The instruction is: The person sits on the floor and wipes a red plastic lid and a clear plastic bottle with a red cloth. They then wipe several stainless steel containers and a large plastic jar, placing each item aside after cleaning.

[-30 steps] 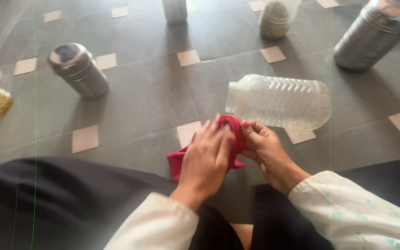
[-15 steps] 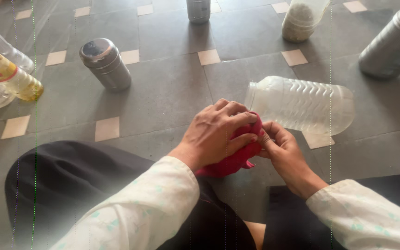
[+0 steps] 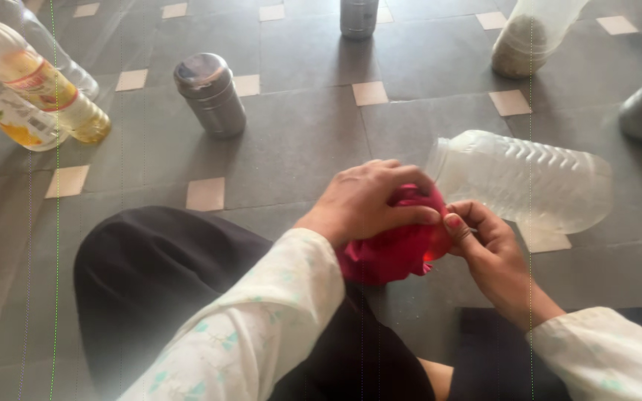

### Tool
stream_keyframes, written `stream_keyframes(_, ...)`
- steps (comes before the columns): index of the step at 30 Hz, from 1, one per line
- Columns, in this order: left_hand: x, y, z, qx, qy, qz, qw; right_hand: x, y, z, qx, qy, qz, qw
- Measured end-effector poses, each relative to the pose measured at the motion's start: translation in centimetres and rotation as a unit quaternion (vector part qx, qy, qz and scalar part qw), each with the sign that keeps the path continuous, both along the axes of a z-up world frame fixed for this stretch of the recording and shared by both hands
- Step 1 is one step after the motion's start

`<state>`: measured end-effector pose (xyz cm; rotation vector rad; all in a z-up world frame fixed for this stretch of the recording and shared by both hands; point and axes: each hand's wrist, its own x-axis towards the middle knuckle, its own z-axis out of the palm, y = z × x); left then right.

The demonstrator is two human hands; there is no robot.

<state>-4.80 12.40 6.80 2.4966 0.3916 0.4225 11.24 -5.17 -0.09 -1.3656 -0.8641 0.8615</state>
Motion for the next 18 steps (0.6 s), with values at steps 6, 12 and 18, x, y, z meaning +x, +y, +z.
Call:
stream_keyframes(6,0.1,2.6,-1.7,-0.12,0.032,0.031,0.992,0.2,-0.9,1.9,-0.001,0.007,-0.064,0.998)
stream_keyframes(12,0.5,0.0,-1.4,-0.151,-0.065,0.052,0.985,0.3,-0.9,1.7,-0.049,0.018,-0.053,0.997)
stream_keyframes(18,-1.5,-3.6,1.0,0.075,-0.048,-0.019,0.996,0.8,-1.4,-1.3,0.01,-0.012,0.056,0.998)
